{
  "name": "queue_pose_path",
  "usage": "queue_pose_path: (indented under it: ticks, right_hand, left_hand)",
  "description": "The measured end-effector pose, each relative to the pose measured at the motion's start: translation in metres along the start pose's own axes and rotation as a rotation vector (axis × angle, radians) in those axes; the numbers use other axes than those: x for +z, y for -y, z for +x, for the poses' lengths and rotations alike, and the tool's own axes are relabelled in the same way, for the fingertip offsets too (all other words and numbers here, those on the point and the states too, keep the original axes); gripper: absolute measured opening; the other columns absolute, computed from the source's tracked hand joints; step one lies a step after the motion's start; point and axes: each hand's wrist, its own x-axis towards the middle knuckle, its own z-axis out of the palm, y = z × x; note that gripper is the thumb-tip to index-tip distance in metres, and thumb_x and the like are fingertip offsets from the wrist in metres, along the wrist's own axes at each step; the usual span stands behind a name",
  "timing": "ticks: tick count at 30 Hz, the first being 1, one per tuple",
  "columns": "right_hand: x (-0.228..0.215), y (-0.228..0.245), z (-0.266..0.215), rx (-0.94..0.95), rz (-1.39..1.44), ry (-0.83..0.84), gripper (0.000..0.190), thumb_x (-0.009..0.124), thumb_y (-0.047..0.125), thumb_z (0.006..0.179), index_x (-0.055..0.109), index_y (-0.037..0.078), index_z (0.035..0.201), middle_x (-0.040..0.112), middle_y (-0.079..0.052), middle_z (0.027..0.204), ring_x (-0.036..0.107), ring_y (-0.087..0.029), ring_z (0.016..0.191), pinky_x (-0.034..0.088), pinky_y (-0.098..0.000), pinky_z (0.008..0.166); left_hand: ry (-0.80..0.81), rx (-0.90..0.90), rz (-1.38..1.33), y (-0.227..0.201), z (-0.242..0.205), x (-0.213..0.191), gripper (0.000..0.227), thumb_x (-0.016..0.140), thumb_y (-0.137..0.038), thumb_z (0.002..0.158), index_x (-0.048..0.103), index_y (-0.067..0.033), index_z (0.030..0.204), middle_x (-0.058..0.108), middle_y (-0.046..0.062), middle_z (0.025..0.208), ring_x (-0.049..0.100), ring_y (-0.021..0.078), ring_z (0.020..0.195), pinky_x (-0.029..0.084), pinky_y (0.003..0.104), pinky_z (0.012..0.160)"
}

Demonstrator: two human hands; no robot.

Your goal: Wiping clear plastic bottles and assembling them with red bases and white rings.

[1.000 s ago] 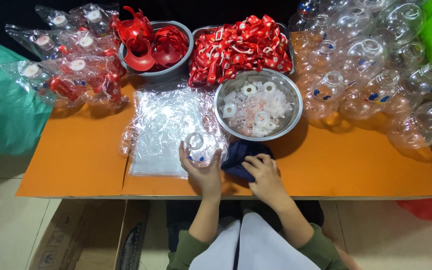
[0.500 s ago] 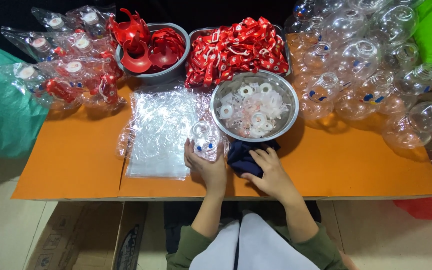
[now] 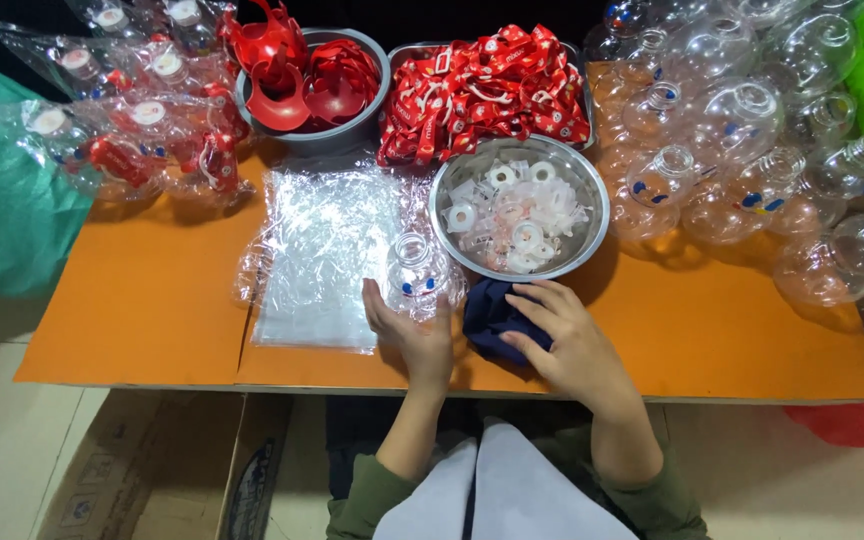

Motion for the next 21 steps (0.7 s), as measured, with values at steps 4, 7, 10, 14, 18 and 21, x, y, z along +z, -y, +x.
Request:
queue_pose_path:
  ticks: [4, 7, 10, 14, 18, 21]
  right_hand:
    - [-0.01, 0.008, 0.035, -0.073, 0.017, -0.011, 0.034, 0.074, 0.032, 0.091, 0.075, 0.014, 0.121, 0.072, -0.006, 0.12, 0.064, -0.029, 0.118, 0.05, -0.0404, 0.103]
    - [-0.006, 0.004, 0.066, -0.098, -0.008, 0.01, 0.027, 0.073, 0.028, 0.092, 0.076, 0.012, 0.113, 0.072, -0.012, 0.109, 0.067, -0.034, 0.109, 0.053, -0.0435, 0.097]
    - [-0.006, -0.001, 0.109, -0.139, -0.078, 0.014, 0.024, 0.074, 0.027, 0.092, 0.077, 0.01, 0.109, 0.073, -0.015, 0.105, 0.069, -0.036, 0.108, 0.055, -0.0451, 0.095]
    - [-0.006, 0.015, 0.181, -0.104, -0.178, 0.177, 0.026, 0.071, 0.029, 0.092, 0.077, 0.009, 0.107, 0.074, -0.017, 0.102, 0.07, -0.038, 0.103, 0.055, -0.0471, 0.09]
    - [0.03, 0.006, 0.243, -0.08, -0.179, 0.313, 0.025, 0.072, 0.03, 0.089, 0.079, 0.01, 0.103, 0.075, -0.015, 0.096, 0.071, -0.039, 0.097, 0.057, -0.0499, 0.084]
    - [0.071, -0.002, 0.28, -0.083, -0.216, 0.325, 0.021, 0.073, 0.031, 0.086, 0.079, 0.014, 0.096, 0.073, -0.011, 0.09, 0.071, -0.036, 0.094, 0.058, -0.0483, 0.08]
  left_hand:
    - [-0.027, -0.049, -0.13, -0.004, 0.012, -0.016, 0.079, 0.061, -0.045, 0.097, 0.025, -0.0059, 0.155, 0.019, 0.016, 0.161, 0.014, 0.0365, 0.15, 0.009, 0.053, 0.123]
    - [-0.058, -0.107, -0.174, -0.008, 0.042, -0.032, 0.068, 0.052, -0.043, 0.101, 0.028, -0.0075, 0.153, 0.02, 0.014, 0.158, 0.012, 0.0345, 0.148, 0.004, 0.052, 0.123]
    - [-0.084, -0.083, -0.127, -0.011, 0.086, -0.044, 0.061, 0.055, -0.032, 0.101, 0.031, -0.009, 0.152, 0.018, 0.014, 0.158, 0.011, 0.0359, 0.148, 0.002, 0.053, 0.123]
    - [0.14, -0.033, 0.092, -0.012, 0.149, -0.042, 0.052, 0.055, -0.035, 0.101, 0.041, -0.0107, 0.145, 0.026, 0.012, 0.151, 0.014, 0.0383, 0.142, 0.007, 0.06, 0.115]
    - [0.269, -0.008, 0.217, 0.001, 0.194, -0.017, 0.041, 0.055, -0.027, 0.1, 0.051, -0.01, 0.137, 0.033, 0.011, 0.146, 0.017, 0.0373, 0.138, 0.011, 0.065, 0.107]
    - [0.339, -0.064, 0.324, 0.028, 0.23, 0.02, 0.036, 0.06, -0.021, 0.098, 0.056, -0.0098, 0.133, 0.038, 0.007, 0.147, 0.02, 0.0346, 0.139, 0.012, 0.068, 0.107]
